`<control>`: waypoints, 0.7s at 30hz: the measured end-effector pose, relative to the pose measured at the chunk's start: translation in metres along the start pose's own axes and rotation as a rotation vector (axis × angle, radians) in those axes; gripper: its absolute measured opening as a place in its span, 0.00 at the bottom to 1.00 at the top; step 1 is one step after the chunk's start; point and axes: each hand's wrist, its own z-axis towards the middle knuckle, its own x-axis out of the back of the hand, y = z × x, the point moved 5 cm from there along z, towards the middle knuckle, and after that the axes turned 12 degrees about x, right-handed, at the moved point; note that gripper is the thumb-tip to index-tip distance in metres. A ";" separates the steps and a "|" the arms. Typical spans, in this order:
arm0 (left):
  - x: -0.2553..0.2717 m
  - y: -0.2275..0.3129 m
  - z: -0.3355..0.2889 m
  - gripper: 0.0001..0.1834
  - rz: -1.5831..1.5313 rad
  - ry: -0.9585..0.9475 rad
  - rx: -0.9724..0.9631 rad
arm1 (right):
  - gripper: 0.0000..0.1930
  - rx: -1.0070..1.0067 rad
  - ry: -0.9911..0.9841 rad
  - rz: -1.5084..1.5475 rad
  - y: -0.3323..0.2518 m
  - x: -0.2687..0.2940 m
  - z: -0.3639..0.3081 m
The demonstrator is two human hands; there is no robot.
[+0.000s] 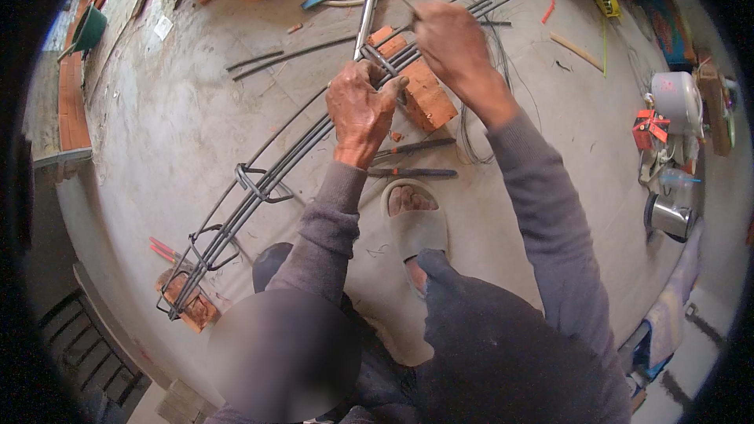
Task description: The person sits on the floor and uses pliers to twist wire ties around a metal frame structure. They manipulate the wires and pliers to secure the frame, occasionally adjusting the position of the metal bars and bricks used as supports.
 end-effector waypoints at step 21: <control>-0.010 -0.006 -0.001 0.16 0.002 0.085 -0.055 | 0.26 -0.502 -0.261 0.175 -0.052 -0.036 -0.077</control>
